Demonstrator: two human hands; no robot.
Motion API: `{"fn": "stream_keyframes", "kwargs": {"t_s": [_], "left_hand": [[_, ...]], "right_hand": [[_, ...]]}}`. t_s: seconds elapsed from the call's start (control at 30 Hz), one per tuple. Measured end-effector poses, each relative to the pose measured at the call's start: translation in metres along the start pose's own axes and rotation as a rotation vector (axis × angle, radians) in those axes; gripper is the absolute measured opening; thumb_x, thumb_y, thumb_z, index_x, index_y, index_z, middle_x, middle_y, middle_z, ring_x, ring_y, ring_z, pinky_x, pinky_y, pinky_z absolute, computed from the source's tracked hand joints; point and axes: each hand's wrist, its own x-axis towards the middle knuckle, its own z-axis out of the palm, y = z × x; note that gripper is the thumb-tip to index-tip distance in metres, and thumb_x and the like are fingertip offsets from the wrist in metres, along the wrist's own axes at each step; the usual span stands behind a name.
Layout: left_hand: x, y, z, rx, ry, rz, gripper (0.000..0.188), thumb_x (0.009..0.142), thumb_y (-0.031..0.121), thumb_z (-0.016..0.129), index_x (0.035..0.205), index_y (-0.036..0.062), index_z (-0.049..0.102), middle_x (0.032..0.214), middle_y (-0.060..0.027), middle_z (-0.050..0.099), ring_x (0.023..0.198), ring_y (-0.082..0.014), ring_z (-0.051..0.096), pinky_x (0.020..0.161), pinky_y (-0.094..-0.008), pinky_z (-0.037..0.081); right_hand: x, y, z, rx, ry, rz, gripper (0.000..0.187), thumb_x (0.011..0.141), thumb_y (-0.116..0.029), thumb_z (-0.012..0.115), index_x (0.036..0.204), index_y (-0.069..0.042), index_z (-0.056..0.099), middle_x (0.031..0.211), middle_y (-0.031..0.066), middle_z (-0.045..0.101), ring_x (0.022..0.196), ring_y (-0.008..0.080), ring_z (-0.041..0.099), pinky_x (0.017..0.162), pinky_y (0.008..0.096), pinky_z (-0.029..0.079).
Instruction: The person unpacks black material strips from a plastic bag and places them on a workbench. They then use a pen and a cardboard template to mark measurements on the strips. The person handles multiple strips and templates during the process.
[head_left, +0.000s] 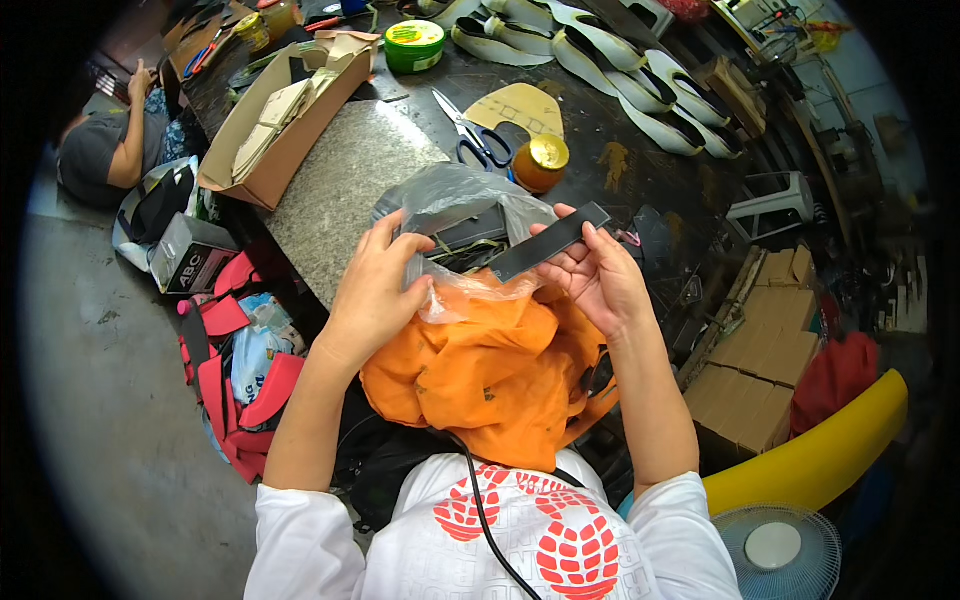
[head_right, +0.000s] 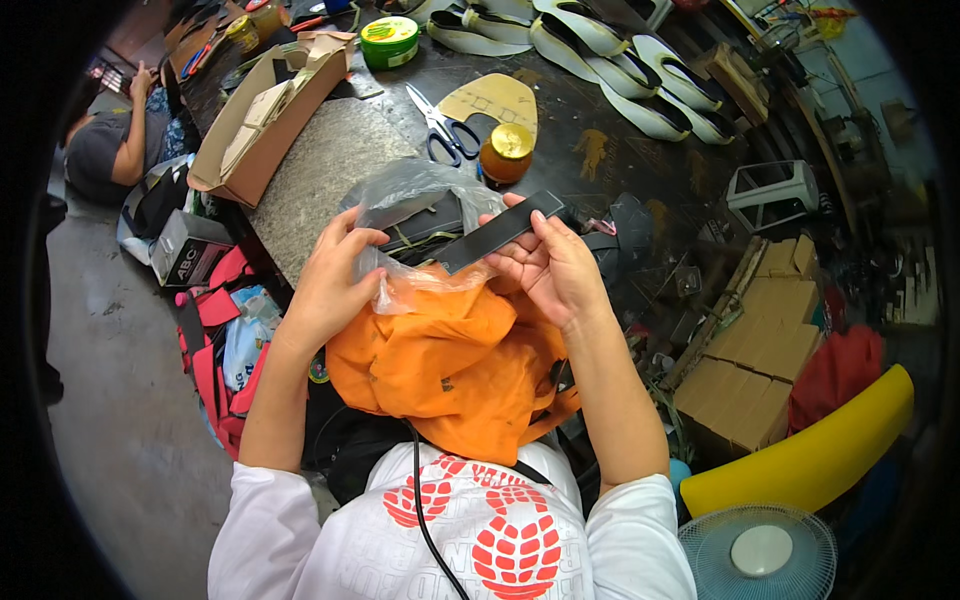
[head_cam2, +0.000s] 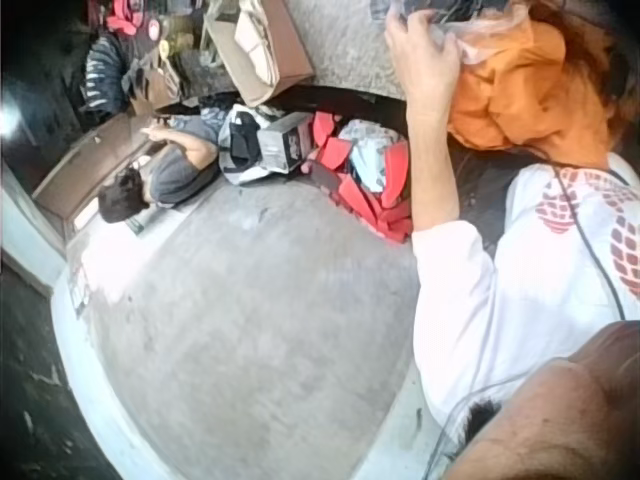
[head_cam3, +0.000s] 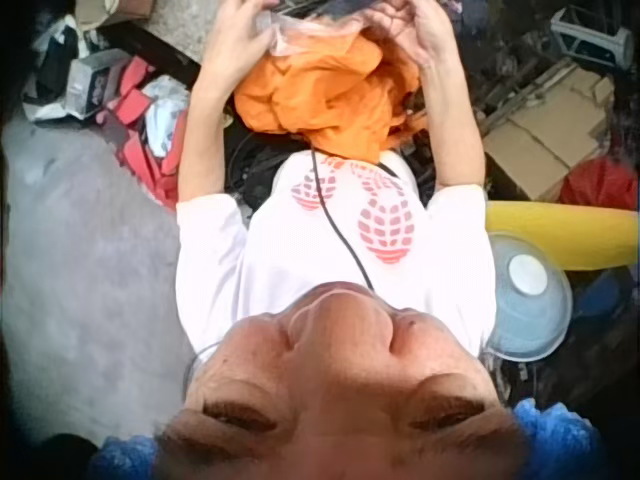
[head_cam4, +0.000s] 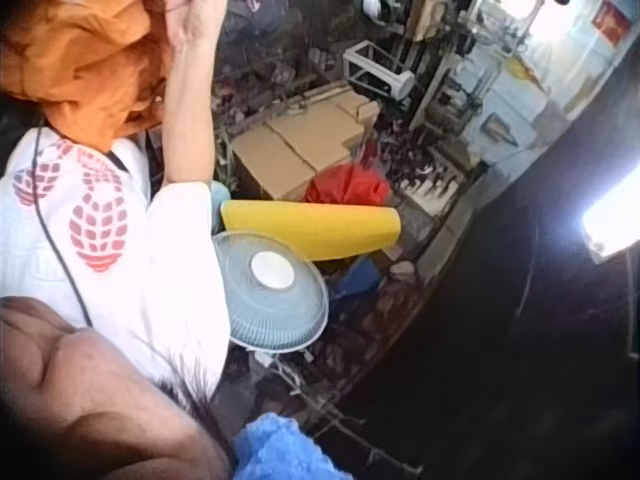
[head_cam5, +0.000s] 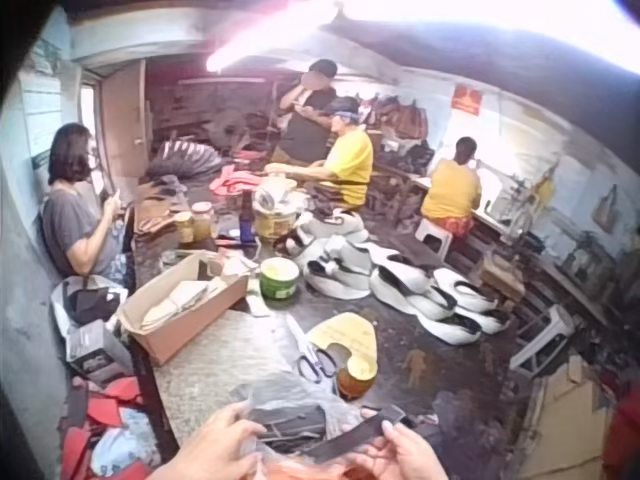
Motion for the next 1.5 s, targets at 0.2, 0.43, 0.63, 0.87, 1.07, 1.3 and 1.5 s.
{"fn": "stream_keyframes", "kwargs": {"t_s": [0.2, 0.43, 0.63, 0.87, 1.07, 1.3, 1.5], "left_hand": [[0.003, 0.004, 0.004, 0.011, 0.005, 0.011, 0.037, 0.082, 0.007, 0.075, 0.118, 0.0086, 0.066, 0.149, -0.0197, 0.049, 0.139, -0.0408, 0.046, 0.115, -0.0458, 0.041], [0.004, -0.001, -0.002, -0.029, 0.04, 0.001, 0.038, 0.082, 0.004, 0.074, 0.118, 0.0056, 0.065, 0.149, -0.0216, 0.05, 0.138, -0.0416, 0.05, 0.115, -0.0452, 0.042], [0.009, 0.001, 0.006, -0.011, 0.084, 0.047, 0.068, 0.084, 0.007, 0.076, 0.148, 0.0066, 0.052, 0.151, -0.0254, 0.048, 0.139, -0.0432, 0.049, 0.115, -0.0436, 0.041], [0.014, -0.013, -0.003, -0.124, 0.098, 0.046, 0.054, 0.099, 0.019, 0.06, 0.149, 0.001, 0.051, 0.149, -0.0282, 0.051, 0.143, -0.0422, 0.046, 0.118, -0.0434, 0.036], [0.025, -0.003, -0.007, -0.17, 0.272, 0.094, 0.044, 0.097, 0.01, 0.053, 0.14, -0.0011, 0.057, 0.128, -0.026, 0.062, 0.121, -0.0408, 0.061, 0.104, -0.042, 0.047], [0.031, -0.04, 0.002, -0.601, 0.415, -0.005, 0.029, 0.105, 0.011, 0.052, 0.13, -0.0014, 0.058, 0.128, -0.0132, 0.063, 0.108, -0.0191, 0.064, 0.098, -0.0314, 0.049], [0.058, -0.104, 0.031, -0.482, 0.337, -0.346, 0.028, 0.102, 0.019, 0.062, 0.123, -0.0003, 0.064, 0.116, -0.0082, 0.067, 0.104, -0.0142, 0.062, 0.092, -0.0291, 0.049]], "right_hand": [[-0.012, -0.009, -0.037, 0.078, 0.044, -0.056, 0.042, 0.112, -0.024, 0.042, 0.144, 0.001, 0.051, 0.131, 0.0308, 0.064, 0.117, 0.0371, 0.069, 0.1, 0.0502, 0.06], [-0.029, -0.053, -0.108, -0.182, 0.278, -0.393, 0.028, 0.109, -0.015, 0.051, 0.131, -0.002, 0.064, 0.109, 0.0121, 0.074, 0.087, 0.0204, 0.073, 0.076, 0.0362, 0.064], [-0.015, -0.061, -0.16, -0.555, 0.445, -0.368, 0.032, 0.101, -0.007, 0.06, 0.133, -0.007, 0.067, 0.105, 0.0028, 0.074, 0.084, 0.0116, 0.071, 0.068, 0.0259, 0.059], [0.008, -0.039, -0.106, -1.366, 0.756, -0.814, 0.036, 0.092, -0.002, 0.068, 0.127, -0.006, 0.068, 0.121, 0.0076, 0.058, 0.087, 0.0175, 0.063, 0.08, 0.0297, 0.055], [0.018, 0.014, 0.042, -1.235, -0.621, -0.753, 0.039, 0.076, 0.017, 0.059, 0.108, -0.002, 0.072, 0.102, 0.011, 0.07, 0.089, 0.025, 0.069, 0.078, 0.0322, 0.056], [0.131, 0.042, 0.086, -1.998, -0.448, -0.644, 0.032, 0.08, -0.01, 0.069, 0.111, -0.004, 0.071, 0.113, 0.0145, 0.072, 0.114, 0.038, 0.065, 0.093, 0.0482, 0.054], [0.129, 0.045, 0.09, -2.114, -0.521, -0.912, 0.03, 0.082, -0.026, 0.072, 0.104, -0.006, 0.071, 0.111, 0.0154, 0.072, 0.106, 0.0352, 0.068, 0.092, 0.0489, 0.053]]}}
